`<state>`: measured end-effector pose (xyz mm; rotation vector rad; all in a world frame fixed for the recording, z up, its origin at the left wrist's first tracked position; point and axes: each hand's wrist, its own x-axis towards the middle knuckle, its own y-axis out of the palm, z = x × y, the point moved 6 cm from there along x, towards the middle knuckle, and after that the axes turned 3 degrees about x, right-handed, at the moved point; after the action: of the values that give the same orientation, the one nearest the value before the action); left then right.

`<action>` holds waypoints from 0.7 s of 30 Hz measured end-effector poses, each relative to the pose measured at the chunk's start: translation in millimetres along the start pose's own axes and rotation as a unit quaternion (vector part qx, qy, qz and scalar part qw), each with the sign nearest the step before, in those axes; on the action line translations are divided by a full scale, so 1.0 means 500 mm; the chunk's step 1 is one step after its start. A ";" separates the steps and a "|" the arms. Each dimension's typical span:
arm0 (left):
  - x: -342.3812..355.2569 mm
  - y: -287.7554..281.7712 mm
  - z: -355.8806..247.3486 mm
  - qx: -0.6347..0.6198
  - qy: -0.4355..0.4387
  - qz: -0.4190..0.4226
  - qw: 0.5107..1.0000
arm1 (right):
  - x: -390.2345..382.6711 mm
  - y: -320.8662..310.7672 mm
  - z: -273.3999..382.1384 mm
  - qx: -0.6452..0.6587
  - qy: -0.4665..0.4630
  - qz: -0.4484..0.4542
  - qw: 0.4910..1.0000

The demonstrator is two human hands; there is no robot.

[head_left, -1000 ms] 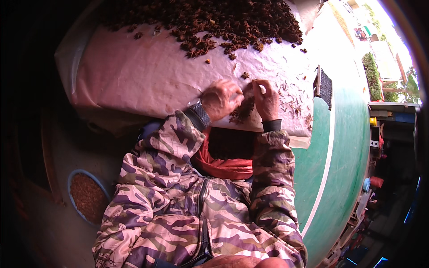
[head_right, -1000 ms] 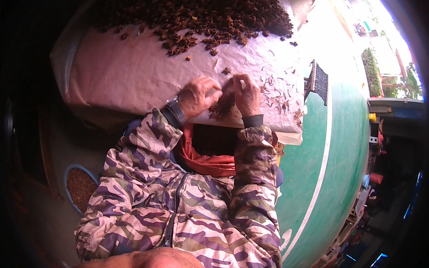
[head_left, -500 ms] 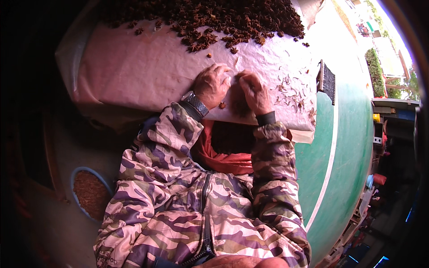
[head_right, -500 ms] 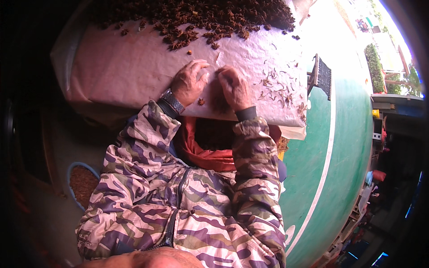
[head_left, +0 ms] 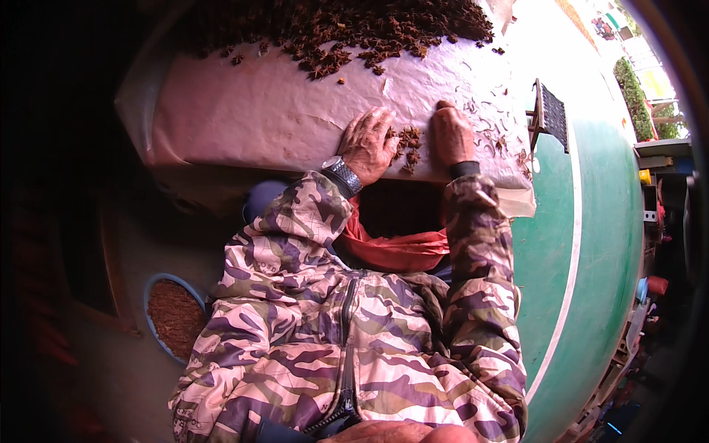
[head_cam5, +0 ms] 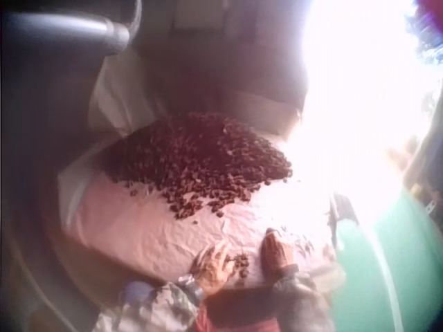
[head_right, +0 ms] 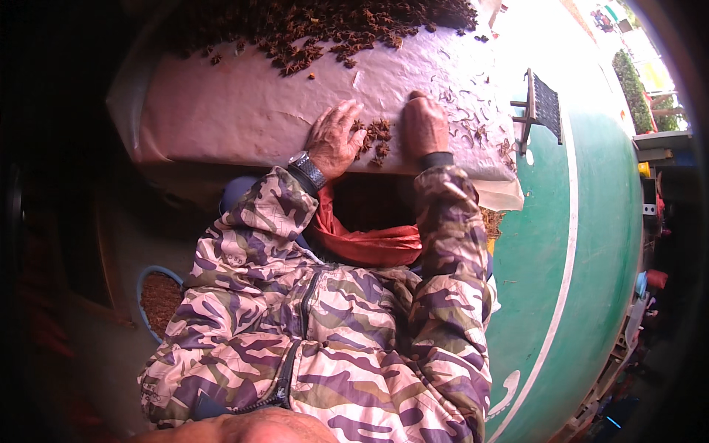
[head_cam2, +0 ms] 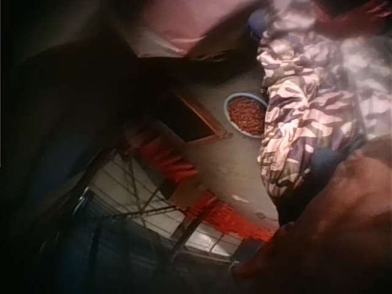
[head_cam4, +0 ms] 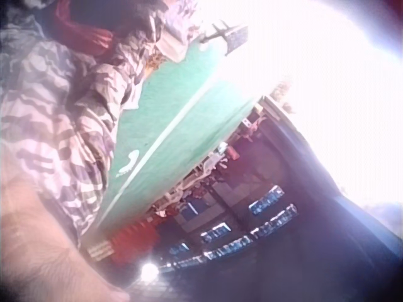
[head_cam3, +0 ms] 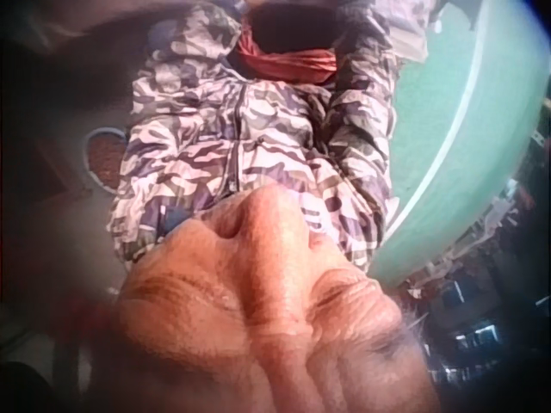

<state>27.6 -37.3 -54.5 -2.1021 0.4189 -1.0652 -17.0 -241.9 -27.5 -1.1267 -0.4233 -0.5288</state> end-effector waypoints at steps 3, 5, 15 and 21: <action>0.002 0.031 0.002 0.004 -0.004 0.045 0.999 | -0.018 -0.021 -0.137 -0.089 0.039 -0.036 0.995; 0.009 0.041 -0.001 -0.013 -0.012 0.074 0.997 | -0.041 -0.055 -0.200 -0.151 0.041 -0.062 0.986; 0.015 0.067 -0.072 -0.023 0.074 0.161 0.984 | -0.168 -0.222 -0.352 -0.396 0.194 -0.128 0.888; -0.043 0.046 -0.124 -0.059 0.114 0.182 0.975 | -0.042 -0.043 -0.107 -0.218 -0.016 -0.073 0.973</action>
<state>-34.2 -69.4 -59.4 -1.9080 0.9608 -1.0826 -43.7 -294.9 -43.7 -1.5350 -0.4323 -0.7572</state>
